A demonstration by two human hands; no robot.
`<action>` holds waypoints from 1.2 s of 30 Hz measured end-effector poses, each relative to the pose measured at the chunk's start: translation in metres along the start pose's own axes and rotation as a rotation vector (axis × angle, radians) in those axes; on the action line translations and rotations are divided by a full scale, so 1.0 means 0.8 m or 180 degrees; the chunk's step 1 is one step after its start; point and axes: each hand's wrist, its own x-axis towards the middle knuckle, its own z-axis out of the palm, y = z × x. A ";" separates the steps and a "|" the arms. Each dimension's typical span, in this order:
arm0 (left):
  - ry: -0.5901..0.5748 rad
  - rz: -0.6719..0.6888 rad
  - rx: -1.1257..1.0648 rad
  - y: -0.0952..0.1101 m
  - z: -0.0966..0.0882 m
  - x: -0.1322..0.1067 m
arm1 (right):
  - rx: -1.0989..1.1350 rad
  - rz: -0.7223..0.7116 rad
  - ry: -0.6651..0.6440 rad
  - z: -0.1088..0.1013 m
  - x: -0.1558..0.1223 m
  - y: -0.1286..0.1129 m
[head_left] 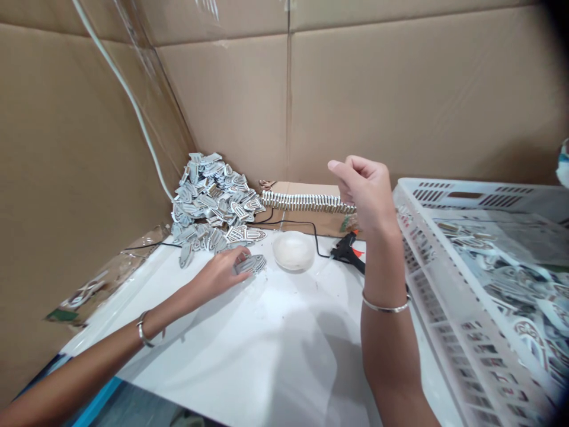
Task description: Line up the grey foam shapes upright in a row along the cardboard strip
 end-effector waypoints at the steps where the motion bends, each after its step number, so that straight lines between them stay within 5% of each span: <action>1: -0.0056 -0.0057 0.0069 0.002 0.000 0.001 | -0.0005 -0.0003 0.0003 0.000 0.000 0.000; 12: -0.0453 -0.0380 0.0814 0.014 0.001 0.011 | -0.0058 -0.0021 0.0048 -0.006 0.000 -0.002; 36: -0.0515 -0.0372 0.0969 0.010 0.001 0.019 | -0.0023 -0.0067 0.0081 -0.008 0.000 -0.004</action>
